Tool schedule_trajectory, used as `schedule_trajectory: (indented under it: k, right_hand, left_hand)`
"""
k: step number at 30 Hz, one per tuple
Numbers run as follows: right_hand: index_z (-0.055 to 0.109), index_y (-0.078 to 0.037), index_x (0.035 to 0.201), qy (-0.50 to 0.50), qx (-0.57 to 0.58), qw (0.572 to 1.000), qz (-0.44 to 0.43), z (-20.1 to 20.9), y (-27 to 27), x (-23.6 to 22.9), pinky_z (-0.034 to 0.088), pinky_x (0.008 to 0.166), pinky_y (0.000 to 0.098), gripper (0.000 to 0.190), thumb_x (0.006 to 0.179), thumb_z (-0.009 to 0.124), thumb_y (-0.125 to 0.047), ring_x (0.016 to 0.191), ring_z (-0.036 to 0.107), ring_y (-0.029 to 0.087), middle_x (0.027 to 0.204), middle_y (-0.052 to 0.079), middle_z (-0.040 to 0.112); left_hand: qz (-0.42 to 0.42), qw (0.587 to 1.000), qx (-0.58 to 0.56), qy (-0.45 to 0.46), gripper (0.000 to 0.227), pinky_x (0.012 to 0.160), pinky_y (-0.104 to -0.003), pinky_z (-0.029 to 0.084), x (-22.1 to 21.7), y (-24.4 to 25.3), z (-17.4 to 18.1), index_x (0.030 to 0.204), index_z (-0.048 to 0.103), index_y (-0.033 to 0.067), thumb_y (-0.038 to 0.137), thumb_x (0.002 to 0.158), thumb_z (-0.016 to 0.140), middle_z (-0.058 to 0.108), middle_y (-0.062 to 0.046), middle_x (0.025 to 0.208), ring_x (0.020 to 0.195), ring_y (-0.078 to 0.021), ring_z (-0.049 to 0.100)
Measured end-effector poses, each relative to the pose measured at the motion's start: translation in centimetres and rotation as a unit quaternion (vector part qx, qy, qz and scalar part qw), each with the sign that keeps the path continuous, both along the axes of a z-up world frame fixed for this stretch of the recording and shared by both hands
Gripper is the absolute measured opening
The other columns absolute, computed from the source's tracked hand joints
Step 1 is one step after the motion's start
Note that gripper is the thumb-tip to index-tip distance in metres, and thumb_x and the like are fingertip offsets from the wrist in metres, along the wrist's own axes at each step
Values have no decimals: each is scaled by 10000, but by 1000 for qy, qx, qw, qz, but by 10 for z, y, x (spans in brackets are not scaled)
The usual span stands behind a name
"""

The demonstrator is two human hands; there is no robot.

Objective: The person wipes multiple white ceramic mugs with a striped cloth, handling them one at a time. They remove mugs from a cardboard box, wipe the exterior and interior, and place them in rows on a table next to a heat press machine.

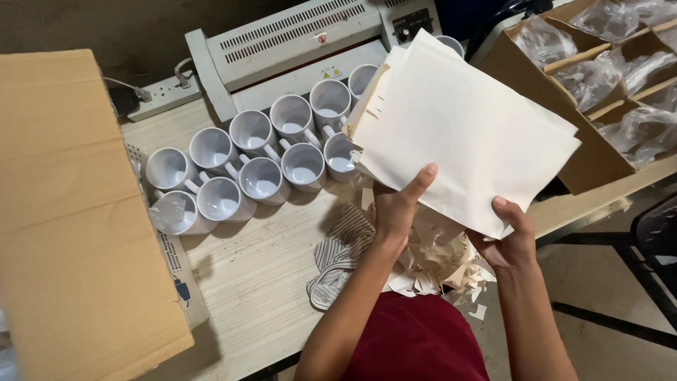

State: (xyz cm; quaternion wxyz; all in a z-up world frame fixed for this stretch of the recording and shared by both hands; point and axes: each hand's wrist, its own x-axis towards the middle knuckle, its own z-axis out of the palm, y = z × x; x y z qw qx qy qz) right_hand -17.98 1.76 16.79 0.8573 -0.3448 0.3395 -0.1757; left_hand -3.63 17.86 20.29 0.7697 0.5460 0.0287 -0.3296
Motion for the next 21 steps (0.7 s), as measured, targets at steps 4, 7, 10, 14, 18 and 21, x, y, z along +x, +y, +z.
schedule_trajectory:
  k: [4,7,10,14,18,21]
  right_hand:
    - [405,183,1410,-130,8,991,42,-48,-24,-24,587,990,379,748,856,738,-195,1081,661,338,1199,251,566]
    - [396,171,1421,-186,-18,982,29,-37,-32,-24,610,905,381,704,884,692,-177,1036,649,329,1148,217,552]
    - [379,98,1469,-156,-93,983,-4,35,-17,4,624,901,421,799,845,750,-235,1080,626,319,1169,150,534]
    - [363,51,1541,-121,-145,981,-31,84,-21,15,636,1024,435,887,820,769,-270,1190,624,333,1256,125,531]
    - [388,132,1496,-213,-132,968,17,9,-112,-35,589,978,363,686,955,601,-232,1084,598,348,1194,204,528]
    - [401,70,1583,-173,-204,963,-19,51,-108,-12,511,1134,400,776,936,619,-297,1239,561,324,1381,192,488]
  left_hand:
    - [-46,999,-14,-11,947,1017,-332,517,1,8,-11,1374,537,-32,597,726,820,629,-140,1260,1127,-196,620]
    - [-84,992,-69,-65,993,1078,-365,494,1,12,-37,1474,459,0,644,788,775,577,-137,1335,1218,-220,585]
    - [-125,979,-127,-100,957,1098,-395,501,11,18,-39,1510,445,22,666,860,723,562,-140,1355,1245,-259,590]
    - [-174,957,-220,-73,902,1078,-347,514,17,13,-36,1529,415,76,632,883,712,556,-118,1451,1285,-239,603]
    - [-198,960,-193,-43,850,954,-295,508,7,-3,-119,1542,466,21,590,959,709,578,-180,1360,1185,-239,590]
    - [-227,965,-127,-14,813,795,-246,456,7,4,-117,1522,480,26,577,958,680,591,-180,1340,1155,-232,594]
